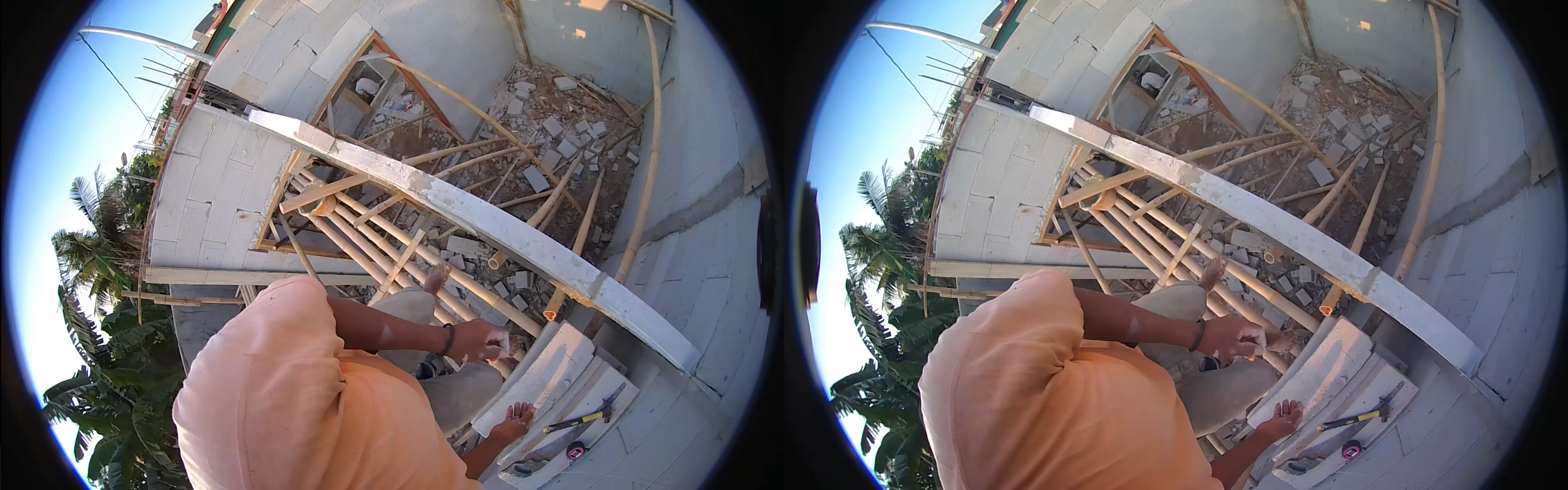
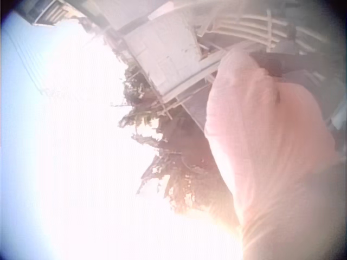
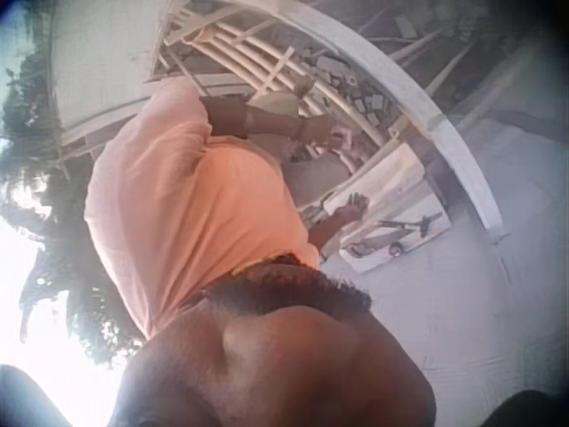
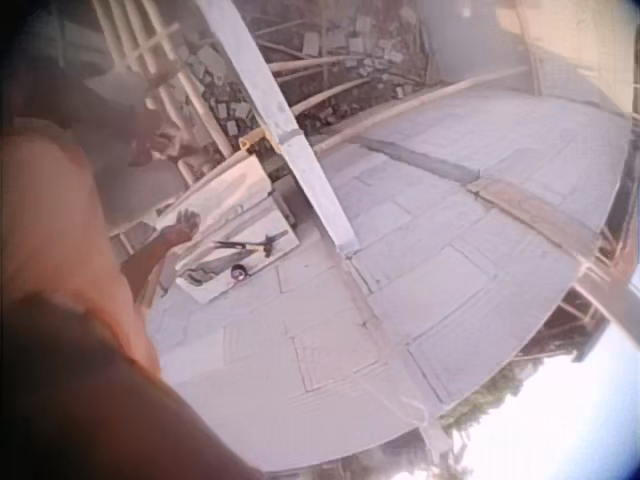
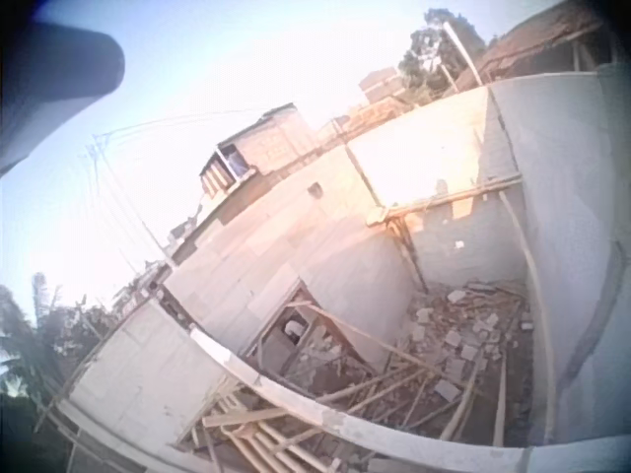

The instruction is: The person uses a trowel to apply mortar onto a masonry wall from a bucket and then scrapes the edge of a lightweight concrete block with a small hand tool.

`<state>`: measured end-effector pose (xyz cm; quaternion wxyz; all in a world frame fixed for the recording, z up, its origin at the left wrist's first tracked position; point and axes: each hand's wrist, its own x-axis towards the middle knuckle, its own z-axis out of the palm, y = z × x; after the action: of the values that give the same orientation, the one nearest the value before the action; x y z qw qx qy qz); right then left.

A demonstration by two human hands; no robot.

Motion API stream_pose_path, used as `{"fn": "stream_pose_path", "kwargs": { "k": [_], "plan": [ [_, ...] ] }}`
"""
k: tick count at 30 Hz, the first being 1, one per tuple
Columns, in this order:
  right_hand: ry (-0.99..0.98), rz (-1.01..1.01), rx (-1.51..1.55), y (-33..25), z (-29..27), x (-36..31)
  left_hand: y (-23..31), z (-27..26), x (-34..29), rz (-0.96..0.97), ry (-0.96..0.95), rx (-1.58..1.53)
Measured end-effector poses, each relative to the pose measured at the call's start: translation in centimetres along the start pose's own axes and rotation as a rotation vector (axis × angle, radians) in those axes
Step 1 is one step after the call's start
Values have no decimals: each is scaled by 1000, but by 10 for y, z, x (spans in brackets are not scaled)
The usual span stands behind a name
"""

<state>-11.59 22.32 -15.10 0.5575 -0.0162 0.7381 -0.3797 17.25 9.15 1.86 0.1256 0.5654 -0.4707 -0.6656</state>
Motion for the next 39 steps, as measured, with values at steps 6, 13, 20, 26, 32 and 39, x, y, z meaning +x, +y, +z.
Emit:
{"fn": "stream_pose_path", "kwargs": {
  "k": [6, 13, 20, 26, 32, 39],
  "plan": [
    [-137, 33, -283, 10, 34, -61, -244, -240, -57, -93, 1428, -1015],
    [-194, 23, -627, -30, 60, -62, -247, -452, -107, 409, 1724, -1526],
    [-180, 30, -622, -70, 74, -58, -272, -483, -107, 644, 1507, -1756],
    [-285, -70, -610, -108, 69, -54, -236, -451, -83, 341, 1520, -2072],
    [-467, 89, -771, -50, 127, -75, -457, -370, -191, -578, 1456, -362],
    [-384, -62, -890, -103, 188, -127, -454, -259, -181, -809, 1130, -1289]
  ]
}}
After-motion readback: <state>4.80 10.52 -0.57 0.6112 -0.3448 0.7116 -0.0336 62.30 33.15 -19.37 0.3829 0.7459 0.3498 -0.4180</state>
